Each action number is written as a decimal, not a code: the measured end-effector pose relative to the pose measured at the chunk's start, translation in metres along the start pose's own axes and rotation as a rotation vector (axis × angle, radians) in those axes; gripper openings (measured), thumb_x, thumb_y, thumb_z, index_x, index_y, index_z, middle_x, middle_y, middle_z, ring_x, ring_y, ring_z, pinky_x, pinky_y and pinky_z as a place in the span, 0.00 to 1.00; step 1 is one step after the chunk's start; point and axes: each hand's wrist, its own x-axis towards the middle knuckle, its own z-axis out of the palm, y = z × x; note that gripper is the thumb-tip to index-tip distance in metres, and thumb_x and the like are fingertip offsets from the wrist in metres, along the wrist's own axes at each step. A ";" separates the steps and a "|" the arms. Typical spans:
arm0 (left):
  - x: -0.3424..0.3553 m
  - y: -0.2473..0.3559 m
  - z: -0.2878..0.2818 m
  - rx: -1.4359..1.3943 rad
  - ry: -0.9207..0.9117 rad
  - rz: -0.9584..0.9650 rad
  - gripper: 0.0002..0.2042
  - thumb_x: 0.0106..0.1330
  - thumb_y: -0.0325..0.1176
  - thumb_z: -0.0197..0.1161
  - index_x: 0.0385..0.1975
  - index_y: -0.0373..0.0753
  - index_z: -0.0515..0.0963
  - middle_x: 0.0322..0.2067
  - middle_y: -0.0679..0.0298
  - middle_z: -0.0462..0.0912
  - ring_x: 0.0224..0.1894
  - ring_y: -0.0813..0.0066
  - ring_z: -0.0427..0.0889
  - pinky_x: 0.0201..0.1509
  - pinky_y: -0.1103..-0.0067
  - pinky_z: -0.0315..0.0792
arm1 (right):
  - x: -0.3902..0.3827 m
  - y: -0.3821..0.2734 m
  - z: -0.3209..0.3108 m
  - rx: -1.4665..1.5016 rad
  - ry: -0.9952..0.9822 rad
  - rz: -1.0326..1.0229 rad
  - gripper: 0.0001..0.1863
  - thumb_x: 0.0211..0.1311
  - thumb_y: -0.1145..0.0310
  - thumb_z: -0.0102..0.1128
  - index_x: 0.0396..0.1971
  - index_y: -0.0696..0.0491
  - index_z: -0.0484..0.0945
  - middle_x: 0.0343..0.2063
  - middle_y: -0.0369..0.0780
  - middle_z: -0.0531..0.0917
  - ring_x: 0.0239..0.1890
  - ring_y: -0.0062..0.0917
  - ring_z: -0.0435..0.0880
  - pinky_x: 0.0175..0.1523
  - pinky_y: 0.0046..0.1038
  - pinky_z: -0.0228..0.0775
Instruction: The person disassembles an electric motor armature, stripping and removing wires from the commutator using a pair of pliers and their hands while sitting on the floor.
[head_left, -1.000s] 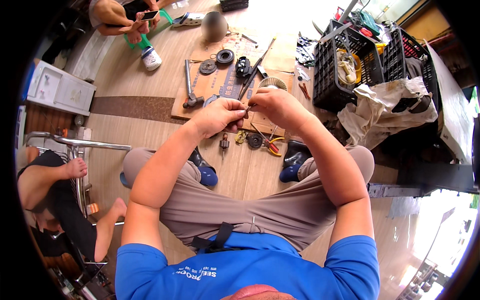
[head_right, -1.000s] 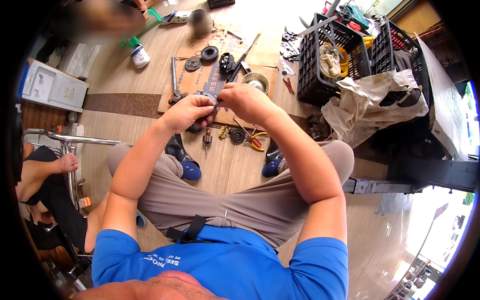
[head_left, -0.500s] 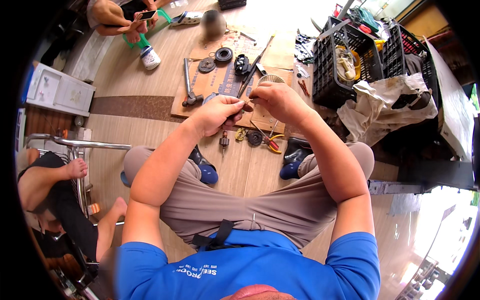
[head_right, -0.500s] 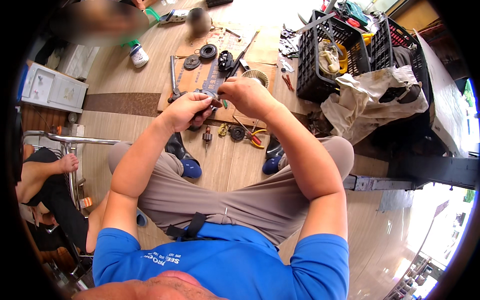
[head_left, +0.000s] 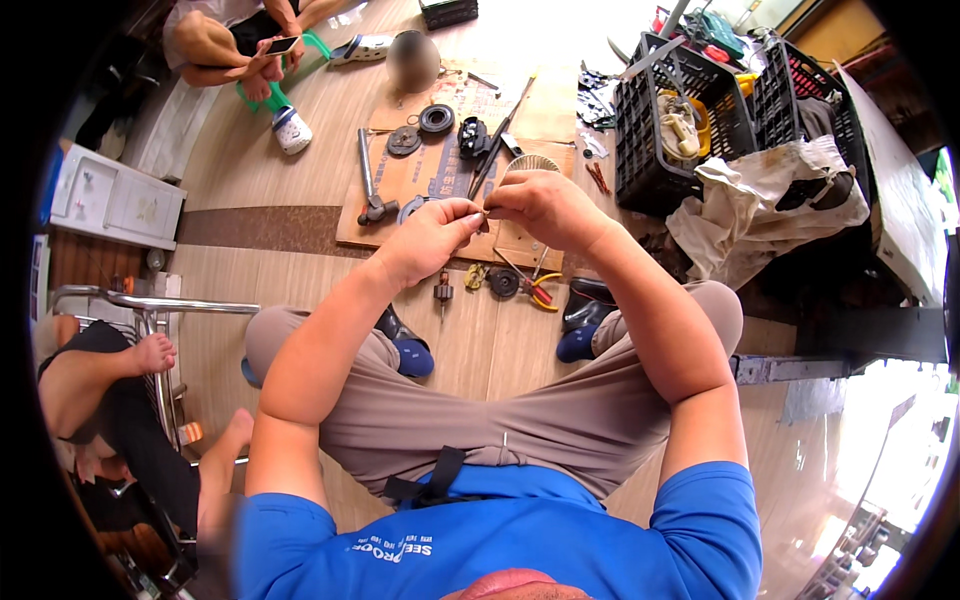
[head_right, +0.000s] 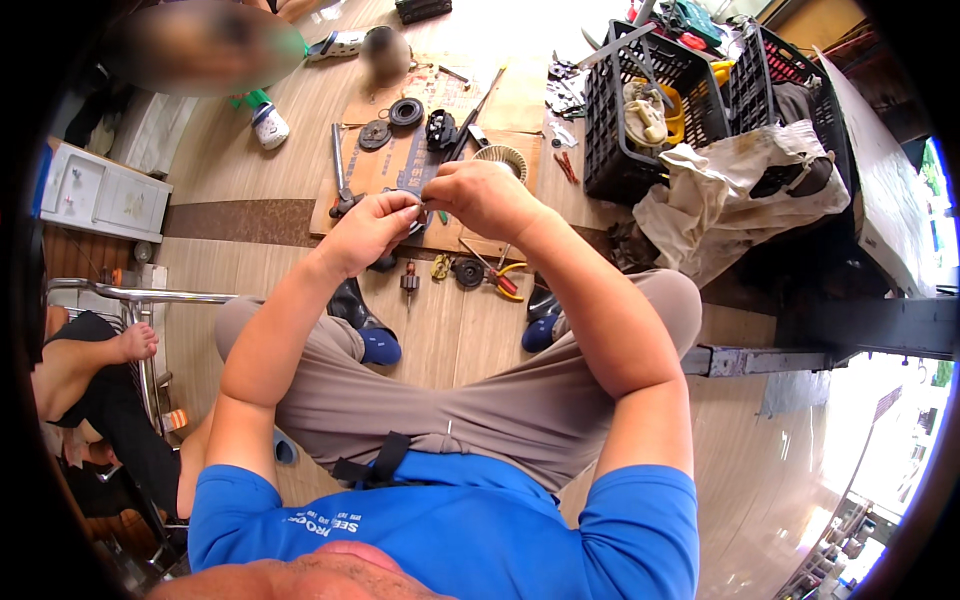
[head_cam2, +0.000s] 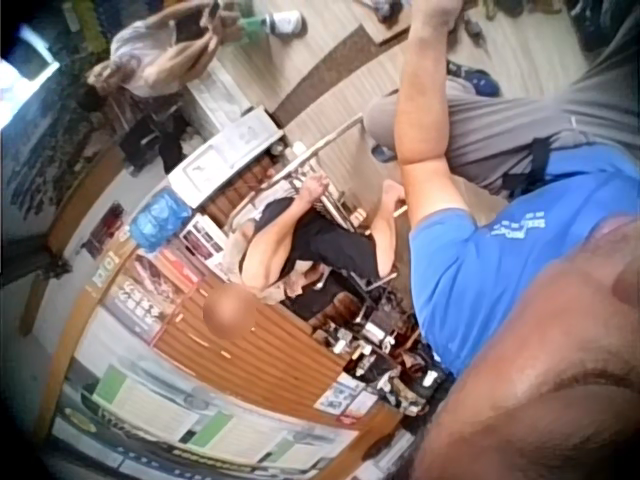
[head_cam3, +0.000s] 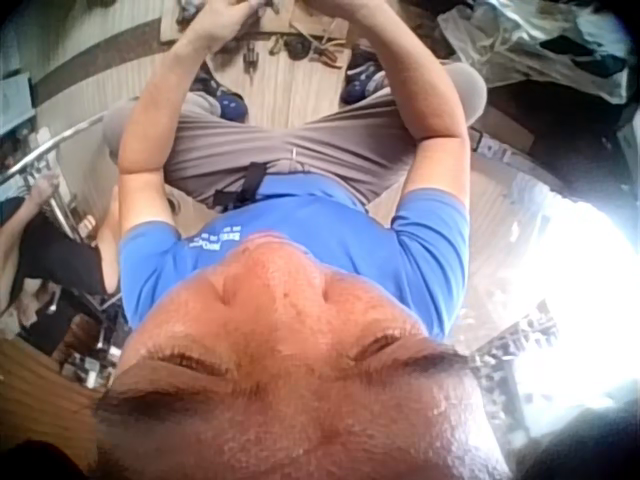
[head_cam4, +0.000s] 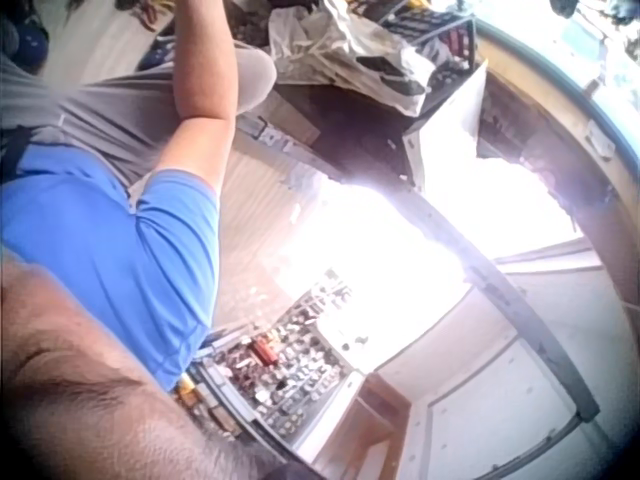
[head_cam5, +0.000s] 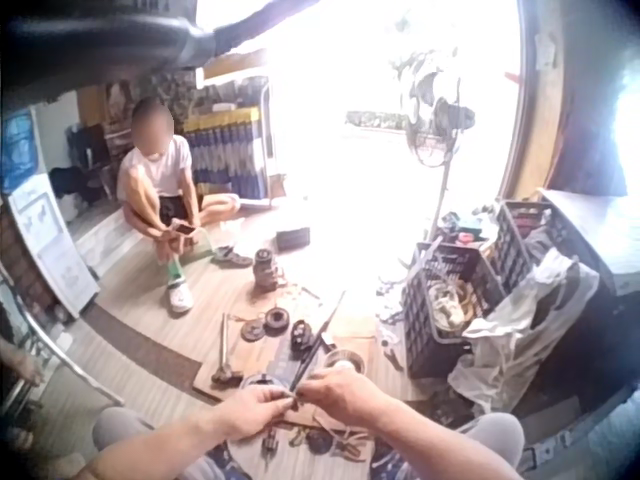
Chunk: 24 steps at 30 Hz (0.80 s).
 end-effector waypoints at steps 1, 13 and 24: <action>-0.001 0.000 0.000 0.000 0.000 0.003 0.08 0.73 0.33 0.54 0.41 0.36 0.79 0.25 0.76 0.74 0.25 0.90 0.64 0.27 0.88 0.61 | 0.000 0.001 0.001 -0.008 -0.004 -0.011 0.05 0.59 0.69 0.61 0.33 0.53 0.81 0.28 0.42 0.79 0.35 0.40 0.80 0.40 0.35 0.73; 0.011 -0.025 -0.001 0.270 0.151 0.189 0.10 0.71 0.30 0.53 0.40 0.31 0.78 0.29 0.66 0.79 0.33 0.82 0.74 0.39 0.81 0.69 | -0.001 -0.009 0.021 -0.253 0.025 -0.039 0.05 0.54 0.67 0.61 0.23 0.50 0.76 0.23 0.39 0.78 0.29 0.35 0.81 0.33 0.35 0.73; 0.025 -0.011 0.007 -0.373 0.289 0.188 0.07 0.76 0.36 0.51 0.36 0.44 0.74 0.18 0.78 0.65 0.15 0.91 0.59 0.15 0.89 0.53 | 0.013 -0.035 0.039 0.028 0.518 0.208 0.06 0.60 0.71 0.59 0.34 0.57 0.78 0.29 0.46 0.79 0.34 0.43 0.80 0.39 0.37 0.74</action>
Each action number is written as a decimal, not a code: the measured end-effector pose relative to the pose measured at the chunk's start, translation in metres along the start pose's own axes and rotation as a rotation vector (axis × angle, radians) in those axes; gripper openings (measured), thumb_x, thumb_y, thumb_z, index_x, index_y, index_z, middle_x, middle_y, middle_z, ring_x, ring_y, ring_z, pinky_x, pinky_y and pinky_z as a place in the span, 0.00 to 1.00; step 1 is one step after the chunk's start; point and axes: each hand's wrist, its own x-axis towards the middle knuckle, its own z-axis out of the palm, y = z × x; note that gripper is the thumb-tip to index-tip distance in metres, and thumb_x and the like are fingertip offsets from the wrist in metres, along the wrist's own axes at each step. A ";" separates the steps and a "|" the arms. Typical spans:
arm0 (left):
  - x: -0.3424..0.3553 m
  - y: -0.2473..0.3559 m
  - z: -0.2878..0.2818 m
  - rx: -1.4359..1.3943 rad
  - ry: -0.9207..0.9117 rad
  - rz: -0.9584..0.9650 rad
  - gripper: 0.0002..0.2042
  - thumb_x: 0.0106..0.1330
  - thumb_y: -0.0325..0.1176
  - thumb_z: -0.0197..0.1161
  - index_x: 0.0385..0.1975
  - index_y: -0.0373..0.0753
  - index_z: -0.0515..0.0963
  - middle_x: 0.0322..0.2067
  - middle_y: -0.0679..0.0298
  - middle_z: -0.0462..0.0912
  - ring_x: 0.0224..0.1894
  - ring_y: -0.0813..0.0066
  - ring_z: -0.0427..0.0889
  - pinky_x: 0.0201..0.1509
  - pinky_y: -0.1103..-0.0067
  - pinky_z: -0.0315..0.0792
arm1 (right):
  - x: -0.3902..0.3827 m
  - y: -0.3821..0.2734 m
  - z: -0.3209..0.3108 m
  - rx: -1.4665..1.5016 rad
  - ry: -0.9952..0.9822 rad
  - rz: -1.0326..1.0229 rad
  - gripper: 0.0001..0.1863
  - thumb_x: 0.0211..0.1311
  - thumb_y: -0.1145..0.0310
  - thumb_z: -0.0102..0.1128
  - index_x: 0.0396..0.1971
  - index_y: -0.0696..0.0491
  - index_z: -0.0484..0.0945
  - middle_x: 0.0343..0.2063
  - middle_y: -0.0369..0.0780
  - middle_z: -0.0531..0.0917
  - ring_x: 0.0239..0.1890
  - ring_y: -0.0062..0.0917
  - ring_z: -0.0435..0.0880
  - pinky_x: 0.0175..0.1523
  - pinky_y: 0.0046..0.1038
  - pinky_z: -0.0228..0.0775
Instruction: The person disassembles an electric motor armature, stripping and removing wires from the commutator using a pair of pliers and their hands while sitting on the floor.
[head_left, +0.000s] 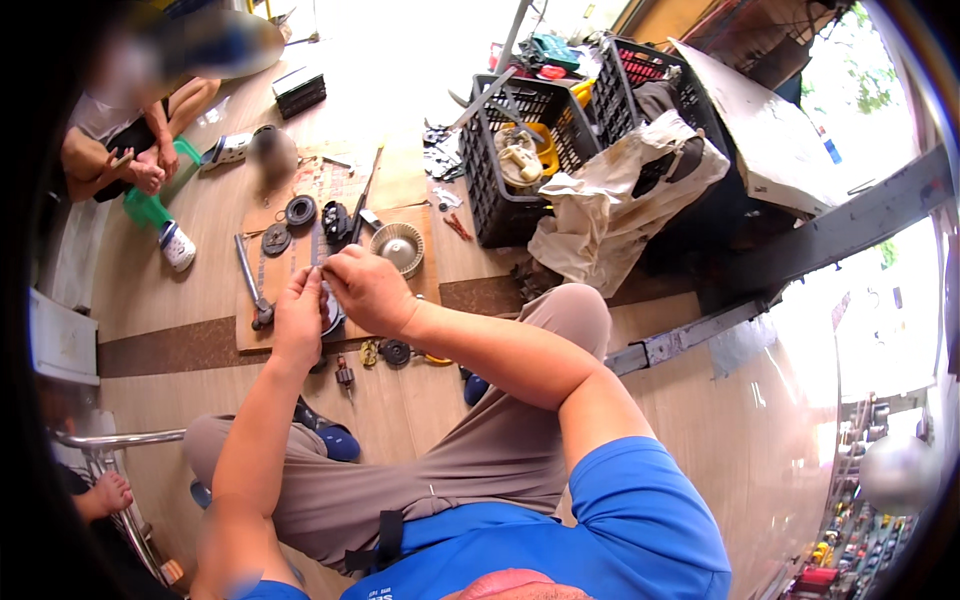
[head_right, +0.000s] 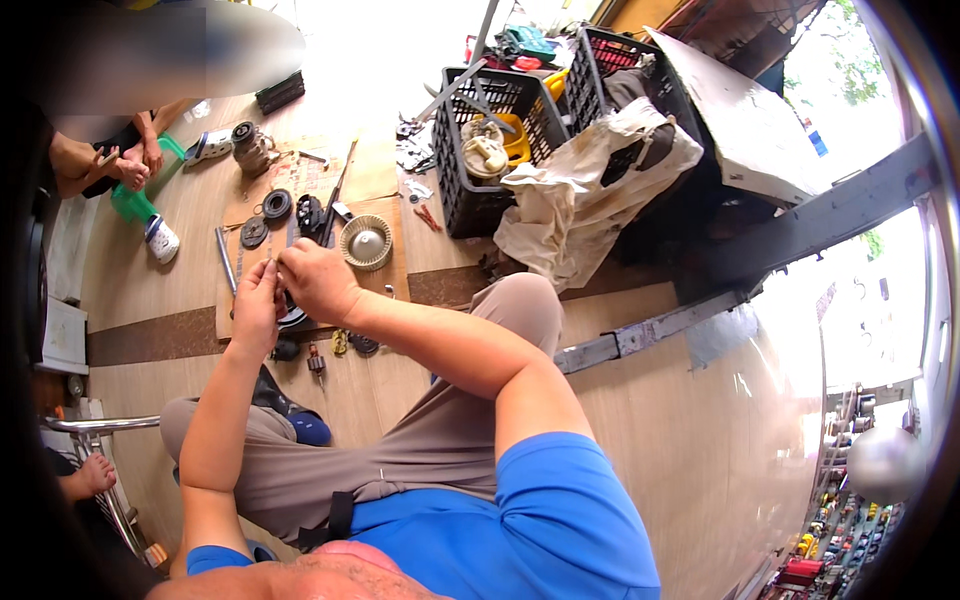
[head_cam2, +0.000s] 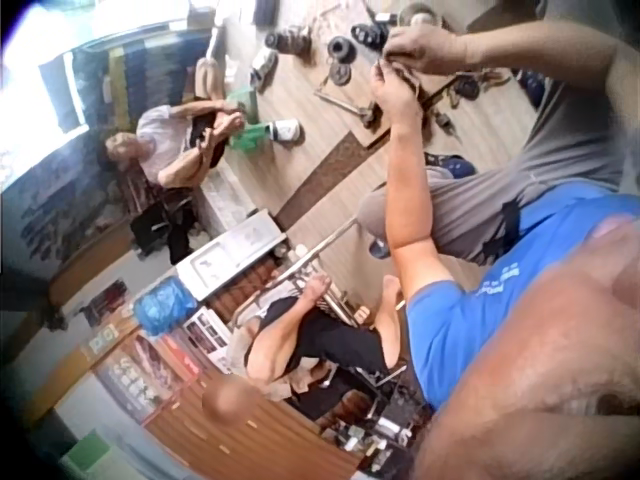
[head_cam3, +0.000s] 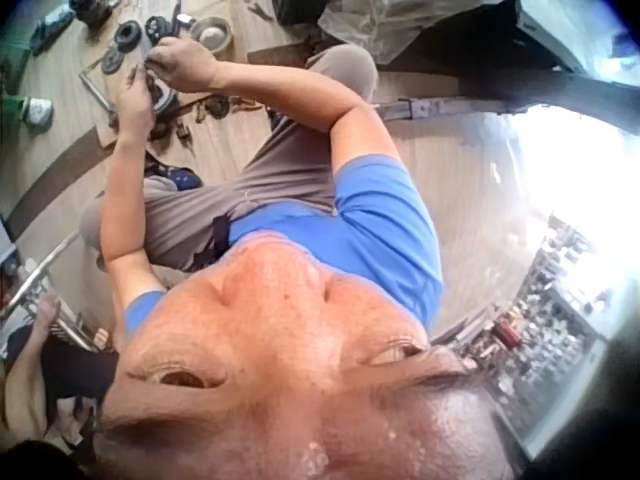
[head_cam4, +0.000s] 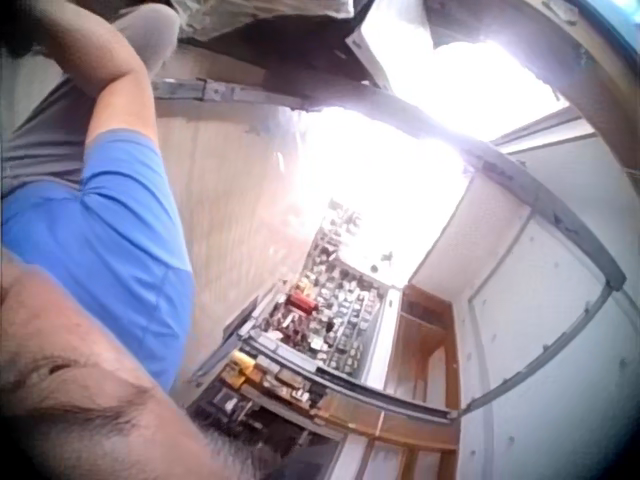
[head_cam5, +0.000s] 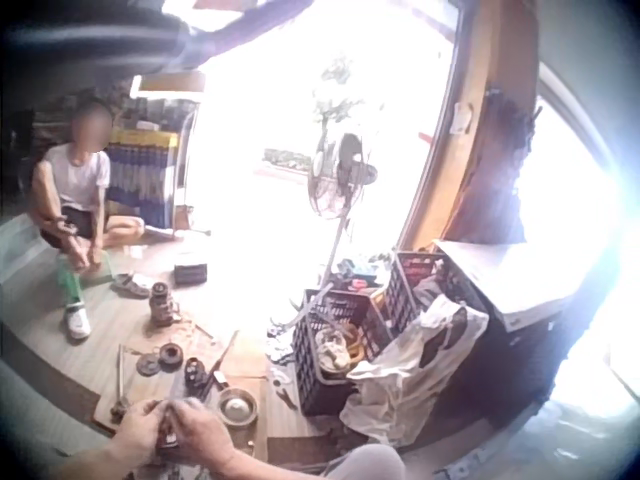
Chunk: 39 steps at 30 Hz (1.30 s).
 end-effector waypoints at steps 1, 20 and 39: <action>0.004 -0.003 -0.004 -0.032 0.036 0.024 0.07 0.75 0.36 0.51 0.36 0.43 0.74 0.19 0.78 0.66 0.15 0.91 0.60 0.15 0.89 0.54 | 0.000 -0.004 0.004 0.037 -0.024 0.022 0.09 0.60 0.73 0.58 0.40 0.59 0.78 0.33 0.47 0.79 0.36 0.44 0.80 0.41 0.37 0.74; 0.014 0.000 -0.002 -0.084 0.195 0.211 0.11 0.75 0.35 0.50 0.36 0.38 0.77 0.25 0.72 0.73 0.24 0.85 0.69 0.25 0.85 0.64 | 0.001 -0.010 0.030 0.408 0.026 0.185 0.16 0.59 0.81 0.59 0.48 0.56 0.75 0.30 0.44 0.83 0.29 0.24 0.82 0.35 0.25 0.74; 0.012 0.055 -0.009 -0.405 0.092 0.118 0.14 0.77 0.48 0.42 0.33 0.48 0.68 0.16 0.74 0.58 0.15 0.84 0.52 0.17 0.83 0.50 | -0.009 -0.017 0.033 0.409 -0.180 0.317 0.08 0.60 0.68 0.62 0.35 0.57 0.81 0.30 0.49 0.84 0.33 0.41 0.85 0.37 0.34 0.74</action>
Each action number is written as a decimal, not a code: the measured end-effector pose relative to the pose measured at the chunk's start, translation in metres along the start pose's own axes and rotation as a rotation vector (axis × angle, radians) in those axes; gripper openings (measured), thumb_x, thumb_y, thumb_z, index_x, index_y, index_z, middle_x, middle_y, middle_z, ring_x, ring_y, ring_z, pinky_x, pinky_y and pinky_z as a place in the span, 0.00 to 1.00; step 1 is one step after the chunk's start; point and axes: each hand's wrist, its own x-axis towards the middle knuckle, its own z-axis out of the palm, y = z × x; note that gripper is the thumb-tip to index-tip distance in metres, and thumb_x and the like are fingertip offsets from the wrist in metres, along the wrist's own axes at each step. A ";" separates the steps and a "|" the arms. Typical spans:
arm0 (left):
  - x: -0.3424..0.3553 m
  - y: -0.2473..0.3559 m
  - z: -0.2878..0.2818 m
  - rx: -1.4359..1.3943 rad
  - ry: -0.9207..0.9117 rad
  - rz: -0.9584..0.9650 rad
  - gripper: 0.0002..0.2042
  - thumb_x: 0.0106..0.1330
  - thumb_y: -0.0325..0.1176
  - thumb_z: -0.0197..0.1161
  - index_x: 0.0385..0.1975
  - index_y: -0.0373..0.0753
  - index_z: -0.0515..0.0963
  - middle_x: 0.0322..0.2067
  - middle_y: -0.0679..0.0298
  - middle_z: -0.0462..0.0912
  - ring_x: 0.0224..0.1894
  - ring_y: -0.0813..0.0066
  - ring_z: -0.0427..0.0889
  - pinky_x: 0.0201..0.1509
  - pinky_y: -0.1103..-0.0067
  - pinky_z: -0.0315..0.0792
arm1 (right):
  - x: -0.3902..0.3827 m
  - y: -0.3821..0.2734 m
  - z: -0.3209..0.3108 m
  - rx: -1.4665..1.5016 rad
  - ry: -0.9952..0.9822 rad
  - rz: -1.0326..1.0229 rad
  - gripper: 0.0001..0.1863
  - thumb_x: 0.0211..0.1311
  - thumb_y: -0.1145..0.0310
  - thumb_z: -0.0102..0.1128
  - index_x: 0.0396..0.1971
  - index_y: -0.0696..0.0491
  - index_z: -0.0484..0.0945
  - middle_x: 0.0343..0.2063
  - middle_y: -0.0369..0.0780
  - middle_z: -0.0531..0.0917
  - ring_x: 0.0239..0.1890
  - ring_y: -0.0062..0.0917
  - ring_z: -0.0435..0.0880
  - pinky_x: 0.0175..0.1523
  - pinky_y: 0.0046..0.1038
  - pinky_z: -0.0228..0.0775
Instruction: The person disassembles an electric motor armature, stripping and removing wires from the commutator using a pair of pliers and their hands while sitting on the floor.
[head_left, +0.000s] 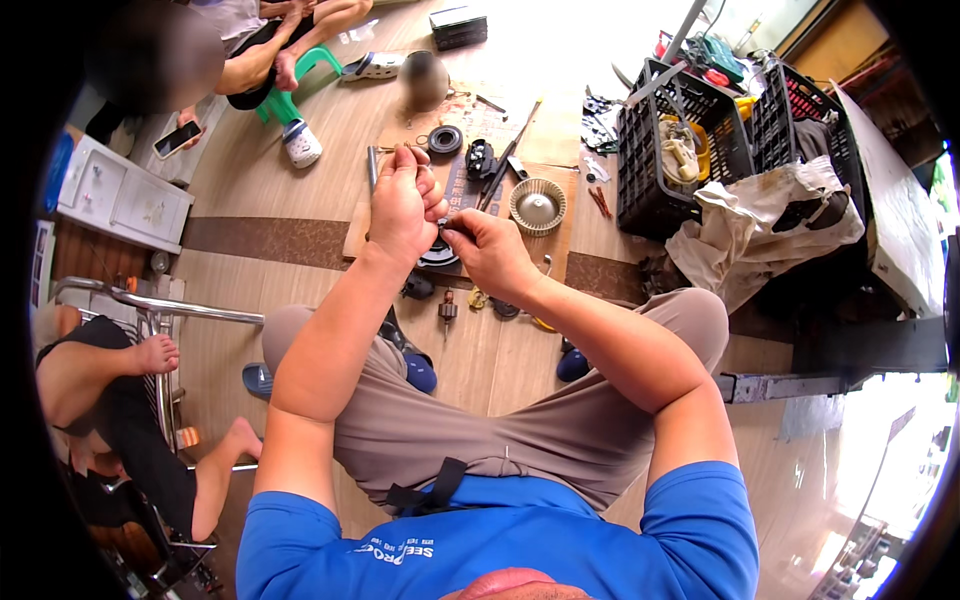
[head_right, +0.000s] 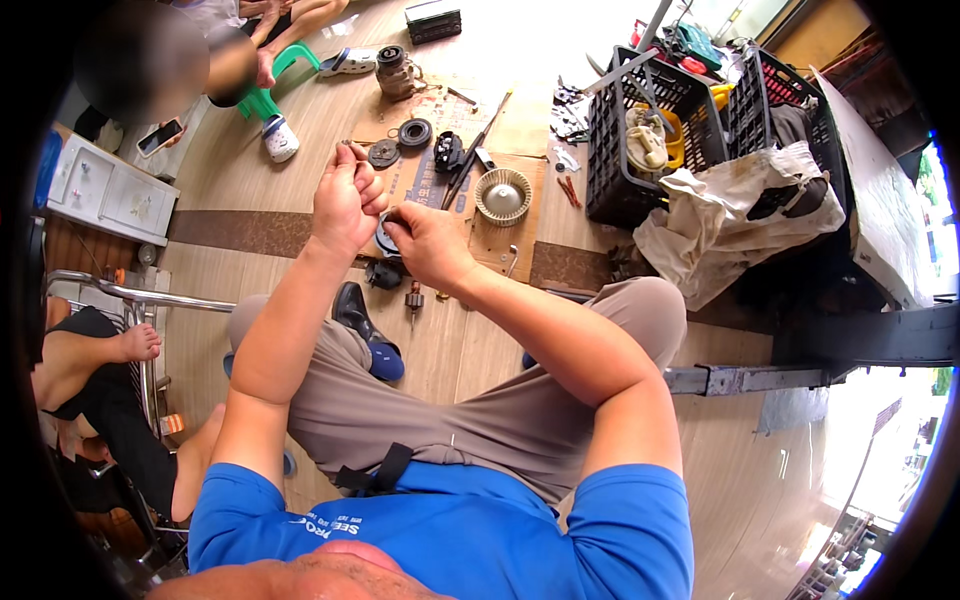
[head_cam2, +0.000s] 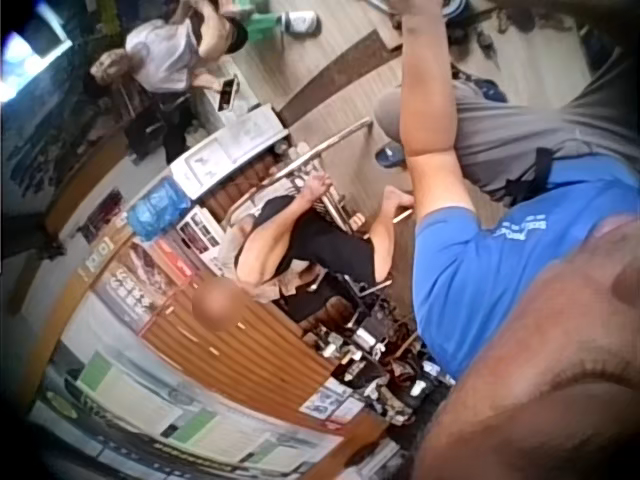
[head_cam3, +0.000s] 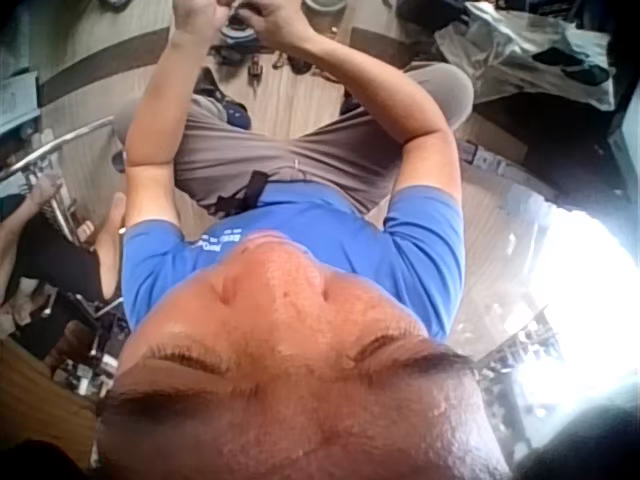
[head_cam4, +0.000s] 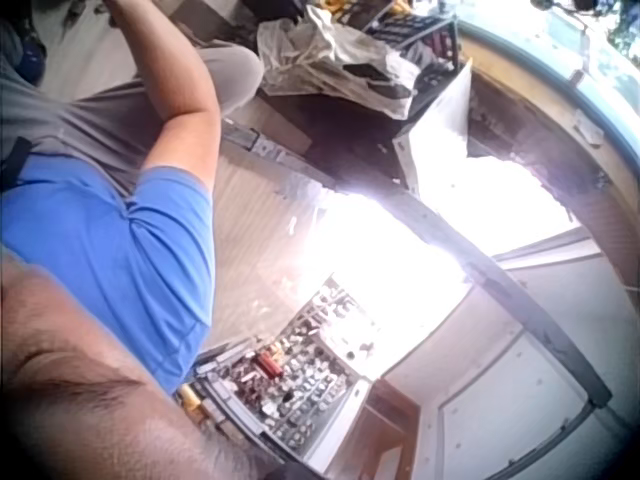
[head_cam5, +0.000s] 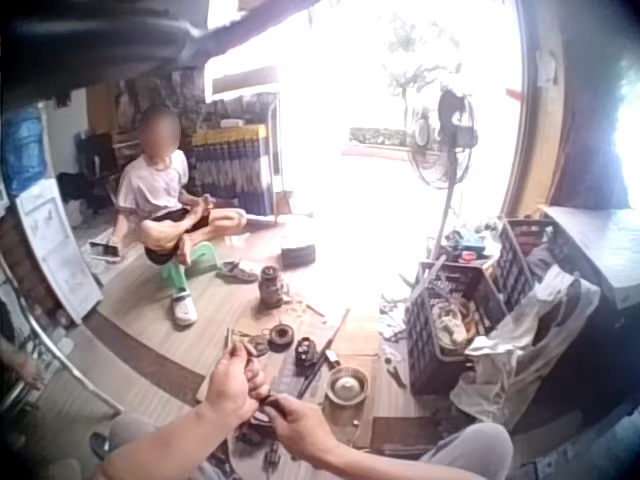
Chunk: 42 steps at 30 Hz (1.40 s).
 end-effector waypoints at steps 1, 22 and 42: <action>0.000 0.001 -0.001 0.001 0.002 0.000 0.14 0.77 0.48 0.42 0.33 0.48 0.68 0.16 0.74 0.58 0.15 0.84 0.52 0.17 0.83 0.50 | 0.001 -0.002 -0.001 0.002 -0.001 0.000 0.08 0.60 0.68 0.62 0.35 0.57 0.81 0.30 0.49 0.84 0.33 0.41 0.85 0.37 0.34 0.74; -0.002 -0.028 -0.032 0.686 -0.237 -0.296 0.14 0.75 0.41 0.51 0.31 0.40 0.76 0.20 0.71 0.77 0.15 0.89 0.64 0.16 0.88 0.56 | 0.035 -0.012 -0.073 -0.706 -0.335 -0.380 0.10 0.60 0.59 0.60 0.28 0.50 0.80 0.30 0.39 0.80 0.37 0.35 0.82 0.42 0.36 0.75; -0.012 -0.019 -0.032 0.520 -0.468 -0.533 0.14 0.76 0.41 0.49 0.30 0.40 0.73 0.20 0.75 0.68 0.19 0.87 0.62 0.22 0.87 0.55 | 0.035 -0.012 -0.084 -0.515 -0.396 -0.309 0.09 0.59 0.63 0.61 0.33 0.51 0.83 0.30 0.41 0.82 0.38 0.38 0.81 0.45 0.36 0.73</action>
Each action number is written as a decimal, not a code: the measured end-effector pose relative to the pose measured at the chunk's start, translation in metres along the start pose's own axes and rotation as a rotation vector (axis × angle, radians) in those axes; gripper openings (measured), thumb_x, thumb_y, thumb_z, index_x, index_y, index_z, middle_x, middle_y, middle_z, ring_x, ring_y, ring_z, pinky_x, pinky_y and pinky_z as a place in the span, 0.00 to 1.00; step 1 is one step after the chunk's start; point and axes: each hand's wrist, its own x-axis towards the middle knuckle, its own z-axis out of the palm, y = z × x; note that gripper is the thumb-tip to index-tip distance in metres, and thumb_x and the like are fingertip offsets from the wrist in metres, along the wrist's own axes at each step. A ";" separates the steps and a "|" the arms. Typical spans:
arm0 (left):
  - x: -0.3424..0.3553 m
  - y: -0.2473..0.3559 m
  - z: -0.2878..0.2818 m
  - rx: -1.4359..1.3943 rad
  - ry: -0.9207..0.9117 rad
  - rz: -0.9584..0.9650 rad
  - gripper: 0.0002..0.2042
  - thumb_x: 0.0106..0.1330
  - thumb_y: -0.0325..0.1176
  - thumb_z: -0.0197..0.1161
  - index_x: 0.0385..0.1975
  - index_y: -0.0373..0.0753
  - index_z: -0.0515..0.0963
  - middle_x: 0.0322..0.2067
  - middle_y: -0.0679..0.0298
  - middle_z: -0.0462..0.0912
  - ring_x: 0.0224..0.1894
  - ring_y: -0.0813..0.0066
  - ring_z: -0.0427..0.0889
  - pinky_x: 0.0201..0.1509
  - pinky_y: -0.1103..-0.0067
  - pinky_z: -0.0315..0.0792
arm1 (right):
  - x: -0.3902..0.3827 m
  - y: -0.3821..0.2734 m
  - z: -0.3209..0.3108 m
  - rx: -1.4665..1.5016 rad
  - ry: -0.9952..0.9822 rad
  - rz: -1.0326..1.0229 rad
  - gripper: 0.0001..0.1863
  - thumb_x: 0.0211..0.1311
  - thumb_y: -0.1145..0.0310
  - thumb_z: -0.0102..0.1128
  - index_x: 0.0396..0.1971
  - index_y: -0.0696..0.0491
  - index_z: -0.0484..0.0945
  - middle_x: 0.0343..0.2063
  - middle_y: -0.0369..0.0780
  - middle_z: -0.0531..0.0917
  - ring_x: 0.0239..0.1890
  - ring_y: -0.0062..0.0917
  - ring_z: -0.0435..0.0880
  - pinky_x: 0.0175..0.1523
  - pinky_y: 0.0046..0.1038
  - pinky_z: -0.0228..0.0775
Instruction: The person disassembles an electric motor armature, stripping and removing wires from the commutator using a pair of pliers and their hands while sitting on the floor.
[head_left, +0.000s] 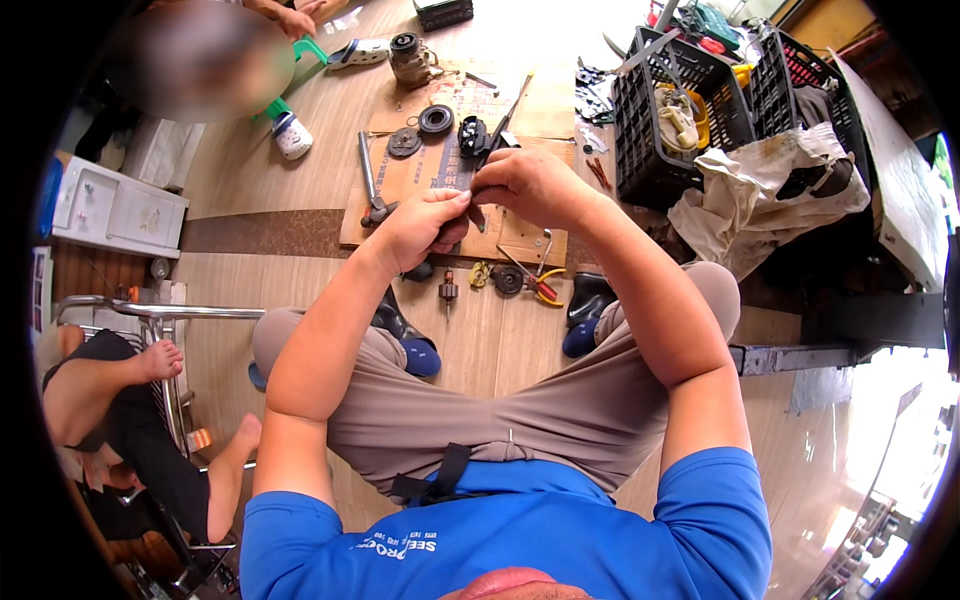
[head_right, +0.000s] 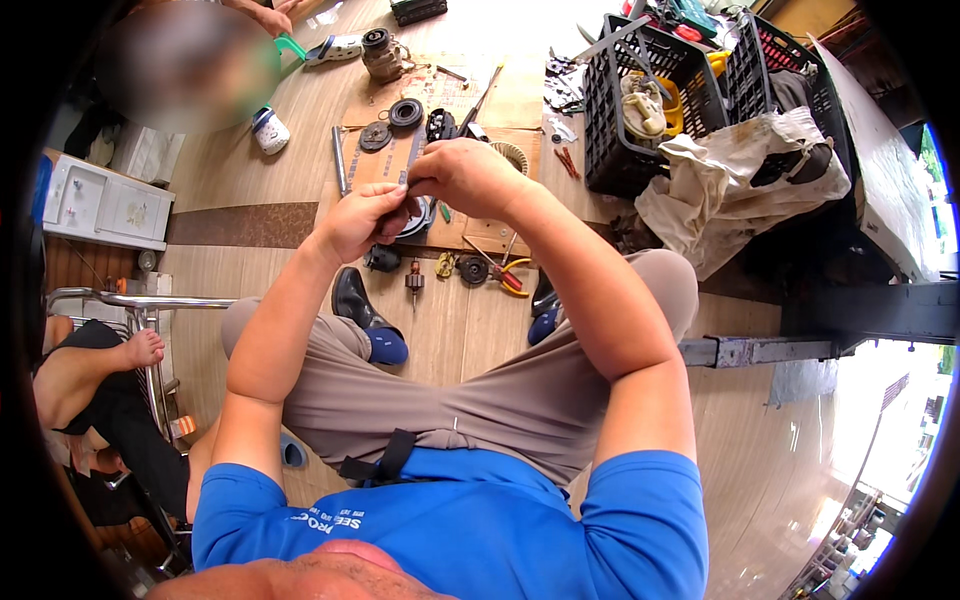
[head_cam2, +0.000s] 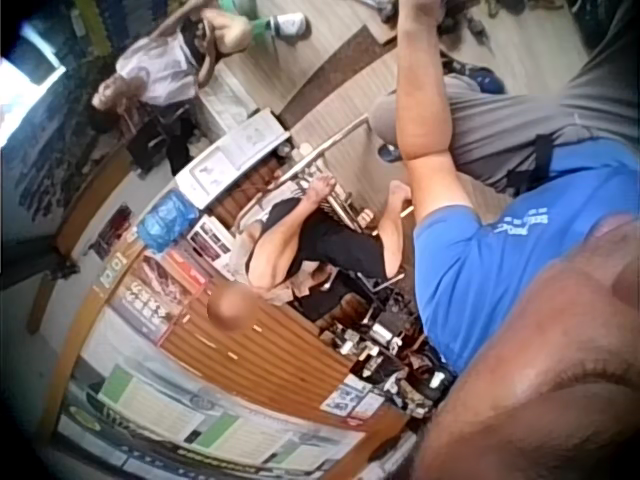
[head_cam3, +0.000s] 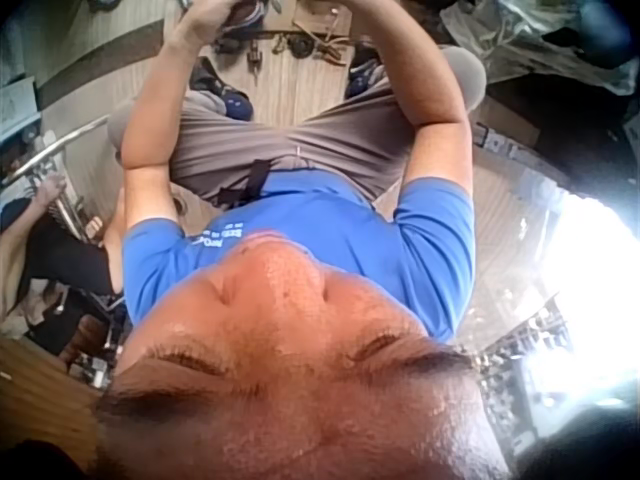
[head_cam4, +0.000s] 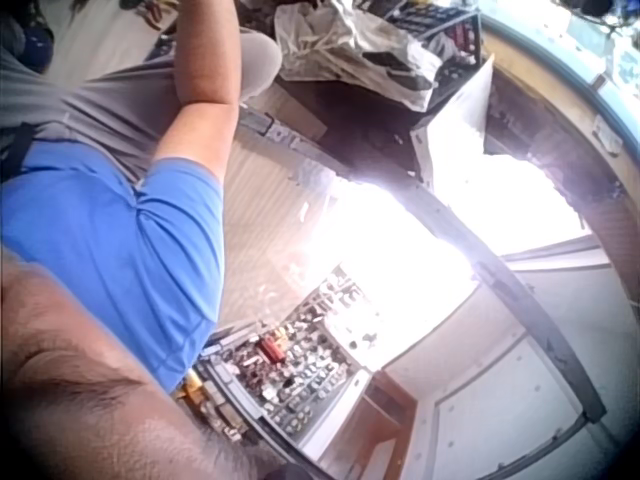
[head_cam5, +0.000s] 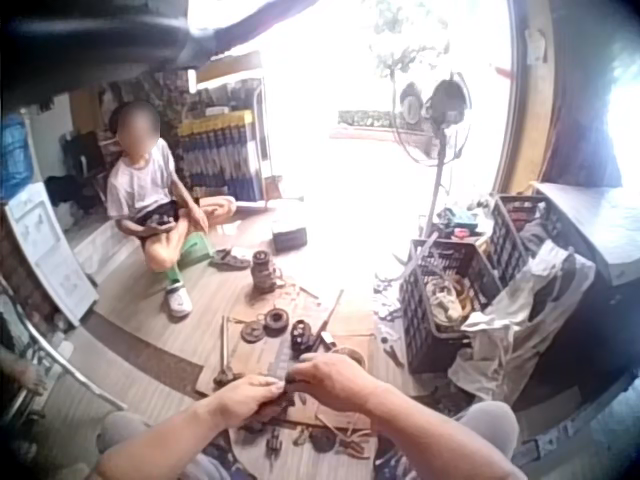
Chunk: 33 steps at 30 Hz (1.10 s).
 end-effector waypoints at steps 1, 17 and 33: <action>-0.001 0.002 0.001 0.015 -0.026 0.006 0.13 0.76 0.40 0.49 0.32 0.39 0.74 0.21 0.75 0.68 0.20 0.86 0.63 0.23 0.87 0.56 | -0.001 0.001 0.000 0.000 0.001 0.002 0.09 0.59 0.63 0.61 0.33 0.51 0.83 0.30 0.41 0.82 0.38 0.38 0.81 0.45 0.36 0.73; -0.009 0.006 0.013 0.382 0.039 0.078 0.13 0.76 0.38 0.50 0.40 0.36 0.79 0.20 0.75 0.69 0.19 0.88 0.62 0.21 0.87 0.57 | -0.008 0.008 0.008 -0.114 0.053 -0.131 0.06 0.58 0.68 0.62 0.33 0.53 0.81 0.29 0.41 0.81 0.35 0.40 0.81 0.40 0.35 0.73; -0.013 -0.007 0.020 1.113 0.271 0.474 0.12 0.68 0.29 0.56 0.49 0.32 0.74 0.40 0.47 0.80 0.44 0.50 0.79 0.50 0.69 0.72 | -0.014 0.011 -0.005 -0.095 0.096 0.027 0.11 0.59 0.63 0.62 0.33 0.56 0.82 0.31 0.45 0.83 0.36 0.43 0.81 0.42 0.38 0.73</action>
